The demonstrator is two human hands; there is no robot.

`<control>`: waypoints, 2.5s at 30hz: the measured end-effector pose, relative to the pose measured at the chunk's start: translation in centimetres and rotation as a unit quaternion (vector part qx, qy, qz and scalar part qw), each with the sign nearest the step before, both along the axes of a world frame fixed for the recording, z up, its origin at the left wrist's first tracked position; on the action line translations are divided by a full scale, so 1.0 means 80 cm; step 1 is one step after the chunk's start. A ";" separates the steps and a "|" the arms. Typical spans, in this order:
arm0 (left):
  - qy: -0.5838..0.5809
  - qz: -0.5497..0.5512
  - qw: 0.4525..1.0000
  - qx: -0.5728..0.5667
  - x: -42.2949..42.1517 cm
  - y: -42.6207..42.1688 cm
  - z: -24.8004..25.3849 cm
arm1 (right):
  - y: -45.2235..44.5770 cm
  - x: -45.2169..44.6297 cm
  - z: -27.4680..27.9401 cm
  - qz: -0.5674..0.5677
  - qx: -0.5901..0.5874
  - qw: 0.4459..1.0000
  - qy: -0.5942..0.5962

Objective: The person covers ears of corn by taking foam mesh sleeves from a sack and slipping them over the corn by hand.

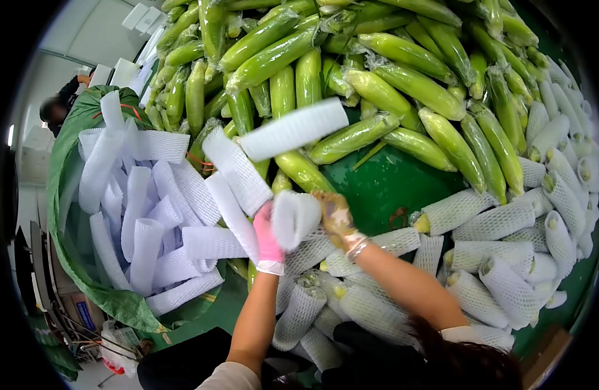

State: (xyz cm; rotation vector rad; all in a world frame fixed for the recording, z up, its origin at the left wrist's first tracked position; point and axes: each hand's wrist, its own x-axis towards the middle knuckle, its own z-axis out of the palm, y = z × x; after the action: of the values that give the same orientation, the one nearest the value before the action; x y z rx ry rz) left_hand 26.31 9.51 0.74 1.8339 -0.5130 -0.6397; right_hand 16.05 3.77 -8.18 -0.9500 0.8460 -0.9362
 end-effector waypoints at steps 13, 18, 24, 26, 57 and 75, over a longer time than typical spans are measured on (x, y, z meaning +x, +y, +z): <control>-0.182 -0.246 0.952 0.017 -0.022 0.047 -0.025 | -0.009 -0.055 0.108 0.275 -0.140 0.927 0.211; -0.155 -0.496 0.844 0.131 -0.146 0.070 0.052 | -0.035 -0.287 0.241 0.424 -0.050 0.840 0.334; 0.004 -0.241 0.967 0.080 -0.031 0.018 0.055 | -0.066 -0.240 0.327 0.485 -0.310 0.621 0.531; 0.053 -0.188 0.980 0.036 -0.016 0.002 0.054 | -0.077 -0.124 0.278 0.289 -0.549 0.641 0.453; 0.106 0.099 0.985 -0.097 -0.026 -0.043 -0.089 | -0.080 -0.070 0.055 0.100 0.326 0.933 -0.116; -0.105 -0.161 0.976 -0.104 -0.068 0.029 0.060 | -0.102 -0.020 0.174 0.291 -0.119 0.920 0.233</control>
State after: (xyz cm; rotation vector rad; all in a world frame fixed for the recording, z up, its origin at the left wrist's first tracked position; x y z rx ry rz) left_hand 20.86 11.79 5.57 1.6412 -0.9966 -0.5833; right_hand 14.41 -4.37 5.76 -1.5699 0.7779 -0.2940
